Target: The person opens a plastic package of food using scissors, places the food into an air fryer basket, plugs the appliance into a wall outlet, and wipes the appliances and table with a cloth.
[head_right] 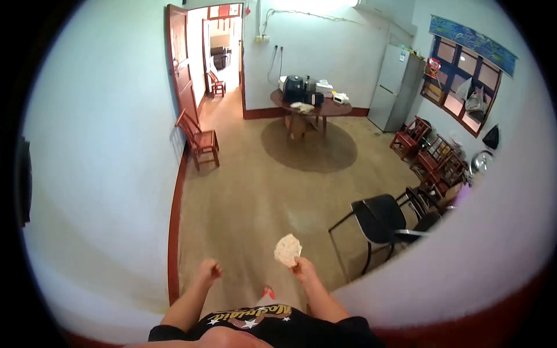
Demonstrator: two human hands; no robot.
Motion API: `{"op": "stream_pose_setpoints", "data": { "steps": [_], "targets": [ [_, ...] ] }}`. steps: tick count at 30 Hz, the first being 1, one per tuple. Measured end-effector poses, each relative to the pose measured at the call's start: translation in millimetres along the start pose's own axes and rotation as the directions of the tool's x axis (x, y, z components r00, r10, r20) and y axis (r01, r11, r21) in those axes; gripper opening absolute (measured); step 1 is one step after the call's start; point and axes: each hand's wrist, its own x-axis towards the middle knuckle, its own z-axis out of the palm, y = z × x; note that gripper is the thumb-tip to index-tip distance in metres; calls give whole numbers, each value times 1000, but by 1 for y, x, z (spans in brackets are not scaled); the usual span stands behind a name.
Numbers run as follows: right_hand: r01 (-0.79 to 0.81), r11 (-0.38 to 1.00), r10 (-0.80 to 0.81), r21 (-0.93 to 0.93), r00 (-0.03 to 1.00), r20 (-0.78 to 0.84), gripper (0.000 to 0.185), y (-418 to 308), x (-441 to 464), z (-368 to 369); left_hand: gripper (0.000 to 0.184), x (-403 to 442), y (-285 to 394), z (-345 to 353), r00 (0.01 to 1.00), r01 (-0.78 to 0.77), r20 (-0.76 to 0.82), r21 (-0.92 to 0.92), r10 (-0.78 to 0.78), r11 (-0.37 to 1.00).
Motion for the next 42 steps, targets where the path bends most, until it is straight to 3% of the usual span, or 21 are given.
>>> {"op": "stream_pose_setpoints", "data": {
  "steps": [2,3,5,8,14,18,20,22,25,26,27,29,32,34,36,37,39,40,41,42],
  "targets": [
    [-10,999,10,31,1000,-8,12,-35,59,24,7,51,-15,-61,958,175,-245,96,-147,980],
    [-36,999,37,17,996,-78,15,-46,78,30,4,69,-33,-100,854,247,-466,-22,-229,969],
    [-32,999,24,-39,985,-171,16,-75,126,44,29,65,-22,-130,686,447,-698,184,-203,876],
    [-20,998,11,-61,989,-149,17,-121,200,59,29,70,-3,-167,661,661,-621,216,-422,718],
    [60,998,-61,-9,989,-135,15,-224,336,114,23,220,16,-136,625,776,-587,396,-515,491],
    [83,996,-73,34,969,-235,17,-290,416,139,20,391,50,-98,744,650,-479,681,-466,338],
    [122,987,-74,106,925,-372,18,-327,445,137,20,489,71,-84,835,476,-373,858,-405,191],
    [223,971,-178,82,911,-372,14,-371,464,133,19,599,108,-54,925,310,-271,944,-266,117],
    [376,924,-306,72,837,-454,10,-436,491,118,24,755,211,76,983,177,-186,934,-3,311],
    [390,921,-345,9,824,-449,9,-453,494,109,24,792,238,116,992,-55,15,944,125,325],
    [401,915,-371,-29,813,-449,10,-474,510,98,19,860,233,133,949,-199,113,938,295,283],
    [406,912,-317,55,785,-531,10,-514,543,89,15,890,289,244,977,-196,109,794,182,576],
    [414,902,-276,125,775,-569,11,-568,617,66,14,948,294,329,967,-254,209,704,148,663],
    [428,888,-267,165,775,-572,11,-612,667,62,14,959,276,351,978,-195,194,749,73,633],
    [339,929,-197,150,794,-575,12,-660,714,72,16,987,232,328,993,-71,106,878,-47,474],
    [344,932,-230,116,806,-546,14,-685,744,72,19,997,218,311,974,48,56,897,-220,440],
    [335,937,-247,97,834,-494,12,-745,795,90,16,991,220,304,973,94,-51,978,-225,186],
    [336,941,-284,35,841,-460,15,-772,824,96,14,1002,208,277,943,-266,222,951,-249,-160],
    [343,936,-342,-80,832,-436,12,-803,851,108,12,1012,194,247,818,-574,447,685,-363,-449],
    [338,935,-352,-106,852,-387,10,-837,873,126,12,1004,193,240,851,-493,352,789,-390,-366]
  ]
}}
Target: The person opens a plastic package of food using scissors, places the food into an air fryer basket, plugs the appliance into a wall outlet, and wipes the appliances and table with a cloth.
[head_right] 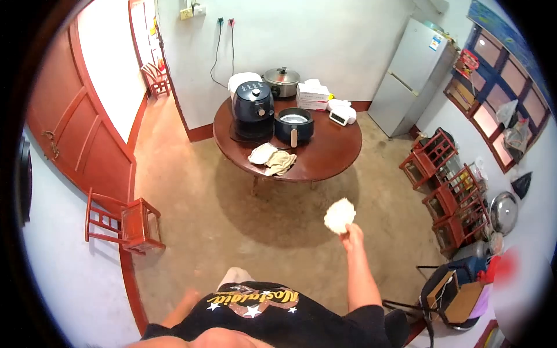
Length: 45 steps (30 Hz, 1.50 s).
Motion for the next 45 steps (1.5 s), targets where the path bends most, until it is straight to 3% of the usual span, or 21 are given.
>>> {"op": "stream_pose_setpoints", "data": {
  "steps": [1,2,4,6,12,13,16,20,26,27,28,29,31,32,34,35,40,42,43,44,45],
  "targets": [
    [34,998,-33,-48,999,24,10,-27,19,32,13,-3,1,-1,978,207,92,-275,-188,939],
    [82,991,-80,-104,996,24,11,-50,44,60,13,-2,3,-4,883,463,230,-567,-409,681],
    [180,976,-169,-124,981,100,14,-85,101,109,13,9,12,-27,732,618,383,-720,-563,315],
    [246,954,-216,-168,960,179,17,-120,146,157,14,40,10,-47,699,629,416,-744,-581,225],
    [300,902,-272,-309,953,130,18,-195,257,291,15,224,-19,-173,863,426,244,-822,-442,378],
    [302,865,-267,-401,953,142,17,-199,275,305,15,256,-22,-200,851,292,215,-952,-479,90],
    [347,796,-314,-496,937,152,13,-211,337,351,12,311,-4,-338,860,149,71,-982,-506,117],
    [334,613,-315,-716,934,166,10,-207,419,403,10,345,3,-425,807,-18,-14,-1000,-590,0],
    [244,261,-179,-934,963,202,4,-122,612,421,15,296,12,-330,599,241,236,-964,-766,-108],
    [280,57,-95,-958,957,274,4,-119,618,428,16,280,34,-324,486,385,370,-904,-791,-186],
    [325,-146,4,-934,945,328,5,-116,623,434,15,266,63,-347,517,542,373,-839,-771,-43],
    [319,-37,71,-947,946,316,4,-90,658,427,15,258,72,-329,505,553,382,-832,-774,-50],
    [80,292,184,-953,973,138,5,-73,669,430,19,232,96,-269,269,644,567,-707,-779,-292],
    [77,283,199,-956,970,137,5,-76,660,434,19,229,104,-259,256,648,578,-697,-775,-306],
    [-7,341,276,-940,957,93,10,-78,655,438,22,230,119,-252,498,600,577,-768,-648,-222],
    [5,314,340,-949,933,117,14,-73,661,436,22,236,123,-254,488,604,585,-762,-648,-233],
    [-48,349,350,-936,933,83,21,-62,675,427,22,311,119,-304,626,582,353,-805,-696,115],
    [373,-310,490,-874,851,190,22,-79,661,439,24,345,119,-344,654,519,278,-842,-704,149],
    [432,-429,333,-793,892,306,21,-86,643,444,25,363,121,-368,644,508,280,-852,-712,124],
    [394,-368,228,-842,916,329,30,-80,641,443,27,381,121,-393,589,533,359,-846,-724,14],
    [425,-419,210,-803,905,369,31,-82,638,445,30,395,106,-369,597,536,336,-842,-728,51]
  ]
}}
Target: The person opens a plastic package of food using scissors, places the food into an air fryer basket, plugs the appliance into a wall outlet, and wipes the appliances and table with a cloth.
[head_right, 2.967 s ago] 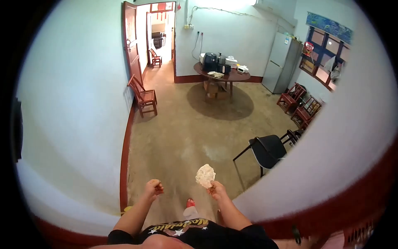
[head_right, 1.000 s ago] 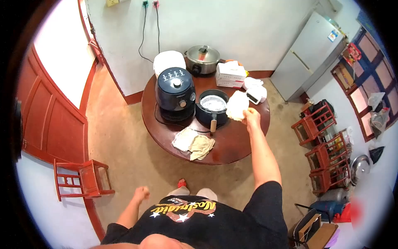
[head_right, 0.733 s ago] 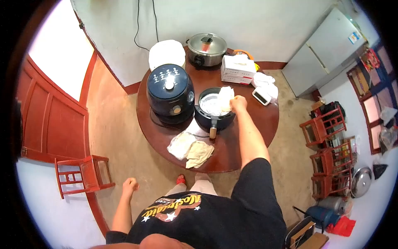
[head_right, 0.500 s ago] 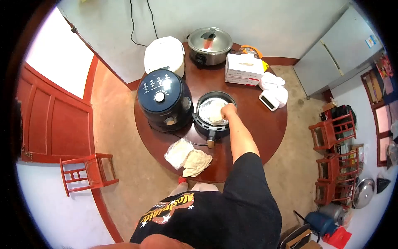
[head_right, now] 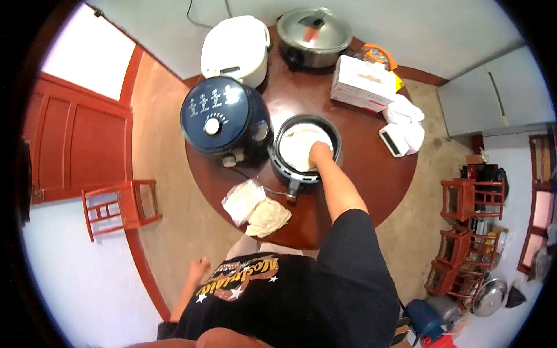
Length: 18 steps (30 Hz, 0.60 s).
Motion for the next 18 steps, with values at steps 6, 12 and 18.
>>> {"op": "stream_pose_setpoints", "data": {
  "steps": [6,12,18],
  "targets": [
    [371,913,-390,-167,916,-97,22,-37,-23,-26,20,34,162,33,887,-416,-114,227,448,881],
    [377,917,-370,-130,926,71,28,-39,-10,3,38,89,211,61,913,-265,-216,331,346,906],
    [463,866,-458,187,886,-74,28,-52,-71,-75,53,116,234,74,894,-314,-156,451,420,835]
  ]
}}
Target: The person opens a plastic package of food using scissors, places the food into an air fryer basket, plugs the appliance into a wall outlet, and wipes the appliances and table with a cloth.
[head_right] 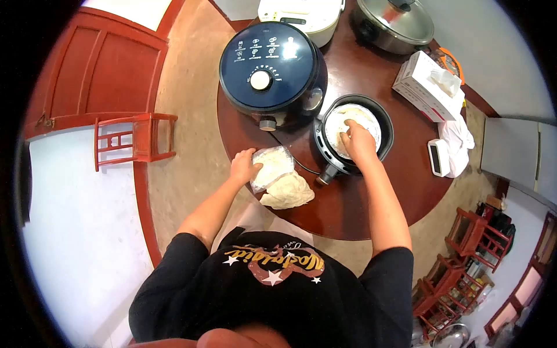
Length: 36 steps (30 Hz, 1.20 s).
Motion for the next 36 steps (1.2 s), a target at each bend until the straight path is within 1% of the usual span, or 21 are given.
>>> {"op": "stream_pose_setpoints", "data": {
  "steps": [2,4,5,7,9,11,13,15,16,18,20,22,23,25,29,30,31,33,34,35,36],
  "targets": [
    [40,957,-21,289,997,-68,28,-22,-24,-16,51,6,7,-3,999,-17,28,1,17,1000],
    [50,887,-13,459,996,-84,27,-51,-53,-22,41,12,11,-6,985,17,167,105,-35,994],
    [45,850,-10,524,998,-69,26,-64,-67,-20,41,16,5,-2,986,24,160,102,-41,995],
    [19,779,-106,627,989,101,26,-80,-85,-3,30,18,-4,-1,903,217,416,-228,-107,949],
    [-12,817,-169,576,951,260,27,-92,-98,28,26,9,-9,-4,916,221,393,-317,-85,922],
    [102,850,-247,516,944,220,29,-85,-99,68,21,0,-26,5,965,-30,236,-342,117,939],
    [56,909,-181,414,946,269,37,-84,-91,96,17,-13,-28,0,965,-22,224,-448,136,894],
    [187,965,-206,185,975,89,50,-79,-84,127,17,-26,-34,2,958,56,266,-539,107,841],
    [172,970,-199,170,968,154,59,-86,-80,126,17,-33,-33,-2,959,44,258,-548,118,835],
    [163,963,-206,215,958,197,59,-98,-75,129,19,-56,-35,-15,932,132,336,-659,133,741],
    [162,957,-220,240,945,241,54,-106,-71,141,17,-79,-39,-37,930,135,344,-645,128,752],
    [-26,893,-251,449,799,546,39,-121,-71,150,18,-101,-59,-48,925,162,362,-647,113,745],
    [-1,894,-275,447,787,552,39,-132,-76,158,18,-113,-72,-51,935,165,341,-654,94,739],
    [-29,833,-298,552,818,493,30,-158,-94,174,26,-140,-94,-59,962,222,274,-826,24,518],
    [81,727,-462,682,793,398,31,-226,-131,209,30,-208,-143,-100,969,248,218,-855,-118,456],
    [92,716,-513,692,742,431,33,-234,-136,232,31,-227,-161,-106,981,190,148,-886,-129,424],
    [113,728,-527,677,723,446,33,-251,-138,235,31,-242,-175,-105,989,123,81,-912,-122,391],
    [307,771,-589,558,676,442,41,-266,-151,237,33,-278,-216,-98,983,71,5,-932,-183,356],
    [402,881,-470,249,685,557,44,-239,-148,257,33,-301,-231,-99,975,75,1,-944,-223,321],
    [499,863,-344,-82,697,629,48,-211,-132,272,33,-319,-251,-99,961,57,-26,-956,-276,286],
    [565,775,-278,-283,706,651,51,-197,-139,267,34,-337,-279,-81,937,42,-63,-957,-345,288]
  ]
}}
